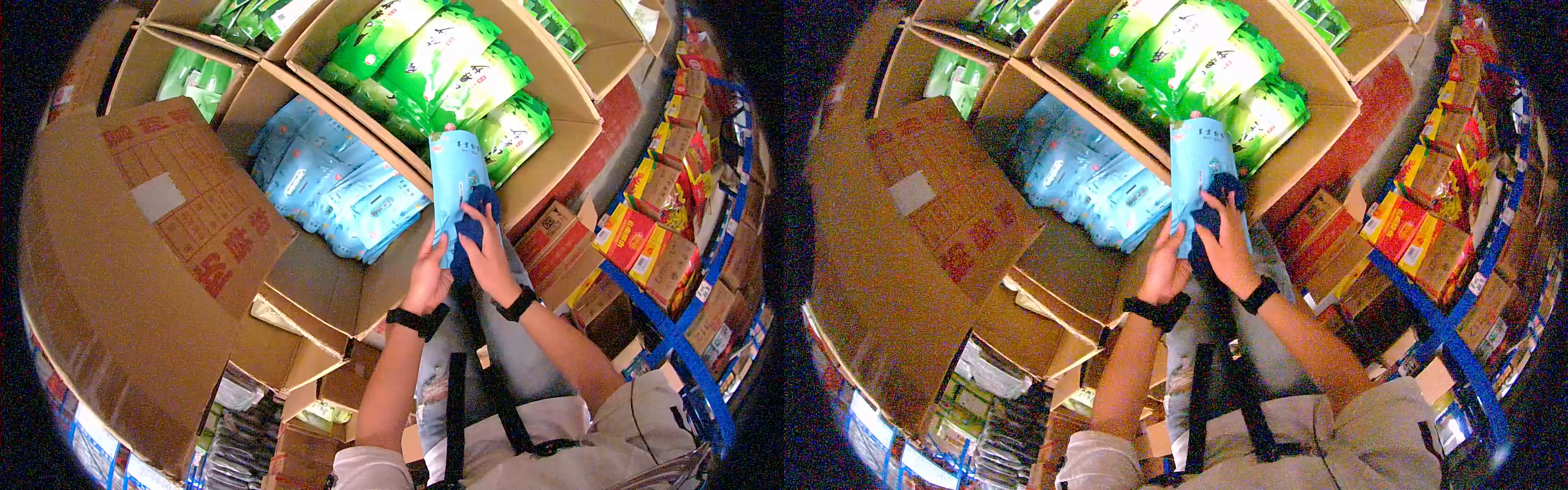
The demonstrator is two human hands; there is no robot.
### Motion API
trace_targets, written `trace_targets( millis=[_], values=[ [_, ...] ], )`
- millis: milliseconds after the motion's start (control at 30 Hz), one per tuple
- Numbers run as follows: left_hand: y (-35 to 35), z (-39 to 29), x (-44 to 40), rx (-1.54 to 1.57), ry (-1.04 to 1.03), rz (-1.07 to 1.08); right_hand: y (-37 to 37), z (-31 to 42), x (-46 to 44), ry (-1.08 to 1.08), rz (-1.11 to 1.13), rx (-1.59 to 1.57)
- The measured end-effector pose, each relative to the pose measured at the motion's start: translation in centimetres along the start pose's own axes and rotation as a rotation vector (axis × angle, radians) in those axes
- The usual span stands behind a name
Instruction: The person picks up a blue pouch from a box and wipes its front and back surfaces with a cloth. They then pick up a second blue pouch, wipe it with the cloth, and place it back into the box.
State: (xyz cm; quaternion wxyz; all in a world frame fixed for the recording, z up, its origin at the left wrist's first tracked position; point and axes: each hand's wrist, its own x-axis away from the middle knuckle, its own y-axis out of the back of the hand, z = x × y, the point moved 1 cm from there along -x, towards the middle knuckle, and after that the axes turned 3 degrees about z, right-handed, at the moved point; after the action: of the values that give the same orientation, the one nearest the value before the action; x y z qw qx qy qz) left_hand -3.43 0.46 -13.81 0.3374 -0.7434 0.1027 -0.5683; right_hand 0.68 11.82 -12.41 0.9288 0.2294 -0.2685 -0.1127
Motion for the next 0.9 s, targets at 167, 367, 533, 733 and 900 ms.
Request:
trace_targets(
  millis=[167,367,533,733,900],
  values=[
    [0.1,0.0,1.1,-0.085,0.048,-0.01,-0.5,-1.2,-3.1,-0.018,-0.134,-0.09],
    [1.1,0.6,0.7,-0.151,0.008,-0.028,0.1,0.5,-7.2,0.14,0.061,0.118],
    [1.2,0.1,1.0,-0.225,-0.114,-0.112,-0.1,2.3,-2.9,0.275,0.277,0.285],
    [3.0,-1.5,1.6,-0.159,-0.173,-0.102,1.2,2.4,3.4,0.259,0.547,0.227],
    [3.6,-2.7,2.4,-0.153,-0.188,-0.213,2.6,1.8,3.1,0.151,0.404,0.375]
  ],
)
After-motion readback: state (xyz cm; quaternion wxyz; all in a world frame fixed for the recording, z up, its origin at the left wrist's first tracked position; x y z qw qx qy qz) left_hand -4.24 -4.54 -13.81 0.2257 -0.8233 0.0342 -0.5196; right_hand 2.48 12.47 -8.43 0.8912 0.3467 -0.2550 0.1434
